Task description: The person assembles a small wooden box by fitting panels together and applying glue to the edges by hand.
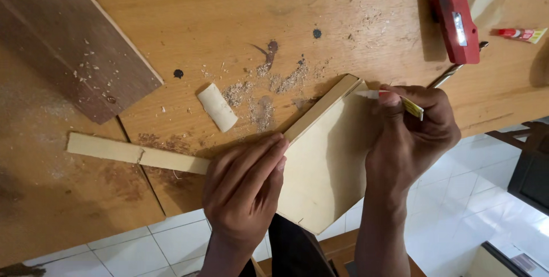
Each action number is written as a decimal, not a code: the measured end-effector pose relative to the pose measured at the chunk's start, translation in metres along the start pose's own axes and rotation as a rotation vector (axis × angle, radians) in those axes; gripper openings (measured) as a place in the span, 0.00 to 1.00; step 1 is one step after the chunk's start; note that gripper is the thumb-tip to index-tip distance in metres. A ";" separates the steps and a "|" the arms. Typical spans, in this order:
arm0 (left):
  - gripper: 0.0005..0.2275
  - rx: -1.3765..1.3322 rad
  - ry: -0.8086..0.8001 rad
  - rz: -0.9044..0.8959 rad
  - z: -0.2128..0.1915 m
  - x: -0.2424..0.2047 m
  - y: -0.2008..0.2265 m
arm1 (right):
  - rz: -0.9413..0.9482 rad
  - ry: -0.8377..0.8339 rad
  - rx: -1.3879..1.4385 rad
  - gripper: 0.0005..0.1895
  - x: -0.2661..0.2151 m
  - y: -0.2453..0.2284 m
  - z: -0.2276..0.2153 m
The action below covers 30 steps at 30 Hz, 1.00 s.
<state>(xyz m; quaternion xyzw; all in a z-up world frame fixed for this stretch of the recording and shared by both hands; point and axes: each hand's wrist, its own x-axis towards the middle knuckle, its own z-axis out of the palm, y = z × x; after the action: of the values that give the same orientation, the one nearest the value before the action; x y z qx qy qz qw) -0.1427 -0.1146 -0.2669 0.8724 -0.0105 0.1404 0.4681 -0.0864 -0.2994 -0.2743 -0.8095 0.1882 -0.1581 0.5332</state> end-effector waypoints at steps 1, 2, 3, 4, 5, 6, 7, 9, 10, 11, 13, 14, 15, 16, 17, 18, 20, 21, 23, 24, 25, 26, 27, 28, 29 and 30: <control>0.05 -0.001 0.000 -0.002 0.000 -0.001 0.000 | 0.000 -0.001 -0.002 0.09 0.000 -0.001 0.000; 0.05 0.003 0.003 -0.005 0.001 -0.002 0.000 | -0.004 -0.005 -0.041 0.10 -0.001 -0.001 0.001; 0.05 0.006 0.007 -0.007 0.001 -0.002 -0.001 | -0.010 -0.009 -0.079 0.10 -0.001 -0.002 0.001; 0.05 0.005 0.008 -0.007 0.000 -0.002 -0.001 | -0.011 -0.009 -0.080 0.10 0.000 -0.001 0.002; 0.05 -0.002 -0.001 -0.009 0.000 -0.001 -0.001 | -0.019 0.000 -0.085 0.10 0.000 -0.001 0.003; 0.06 -0.009 -0.009 -0.011 -0.001 -0.001 -0.001 | -0.028 0.008 -0.090 0.11 0.000 -0.001 0.003; 0.06 -0.011 -0.008 -0.013 -0.001 0.000 -0.001 | -0.028 0.007 -0.092 0.11 -0.001 0.000 0.003; 0.06 -0.027 -0.025 -0.013 -0.002 0.001 0.000 | -0.040 0.020 -0.048 0.11 -0.001 0.002 0.003; 0.06 -0.027 -0.023 -0.015 -0.002 0.001 -0.001 | -0.041 0.018 -0.049 0.11 -0.001 0.002 0.004; 0.06 -0.023 -0.022 -0.014 -0.002 0.000 -0.001 | -0.052 0.029 -0.046 0.12 -0.001 0.003 0.005; 0.06 -0.021 -0.021 -0.012 -0.002 0.000 -0.002 | -0.063 0.040 -0.044 0.12 -0.001 0.003 0.006; 0.06 -0.021 -0.019 -0.011 -0.003 0.001 -0.002 | -0.065 0.045 -0.057 0.12 0.000 0.003 0.006; 0.06 -0.021 -0.018 -0.009 -0.003 0.001 -0.001 | -0.067 0.049 -0.071 0.13 0.000 0.002 0.007; 0.06 -0.024 -0.018 -0.010 -0.002 0.001 -0.001 | -0.068 0.050 -0.073 0.13 0.000 0.002 0.007; 0.06 -0.014 -0.016 -0.011 -0.002 0.001 -0.001 | -0.062 0.053 -0.064 0.13 0.000 0.002 0.007; 0.06 -0.005 -0.014 -0.012 -0.002 0.001 -0.001 | -0.057 0.056 -0.055 0.13 0.000 0.001 0.008; 0.06 -0.005 -0.013 -0.015 -0.001 0.000 -0.001 | -0.060 0.062 -0.043 0.12 0.000 0.002 0.009; 0.06 -0.004 -0.014 -0.020 -0.001 0.000 -0.001 | -0.060 0.068 -0.033 0.11 0.000 0.002 0.009; 0.05 -0.006 -0.010 -0.016 -0.002 0.002 0.000 | -0.066 0.065 -0.046 0.12 -0.001 0.001 0.009; 0.05 -0.006 -0.004 -0.013 -0.002 0.003 0.000 | -0.073 0.060 -0.058 0.13 -0.001 0.000 0.009; 0.05 -0.007 -0.004 -0.014 -0.001 0.002 0.000 | -0.073 0.060 -0.059 0.13 -0.001 0.000 0.010; 0.05 -0.008 -0.002 -0.014 -0.001 0.002 0.000 | -0.074 0.063 -0.043 0.13 -0.001 0.000 0.010; 0.05 -0.008 0.000 -0.014 -0.001 0.001 0.000 | -0.074 0.065 -0.027 0.13 -0.001 -0.001 0.011; 0.05 -0.008 0.000 -0.014 -0.001 0.001 0.000 | -0.073 0.065 -0.028 0.13 -0.001 -0.001 0.011; 0.05 -0.004 -0.001 -0.017 -0.001 0.000 0.000 | -0.078 0.066 -0.025 0.13 -0.001 -0.001 0.011; 0.05 0.000 -0.002 -0.020 -0.001 0.000 0.000 | -0.082 0.068 -0.023 0.13 -0.001 0.000 0.011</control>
<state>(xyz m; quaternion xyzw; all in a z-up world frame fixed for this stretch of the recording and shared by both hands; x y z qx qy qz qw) -0.1429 -0.1134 -0.2662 0.8725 -0.0022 0.1350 0.4696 -0.0823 -0.2895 -0.2783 -0.8168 0.1746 -0.2050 0.5102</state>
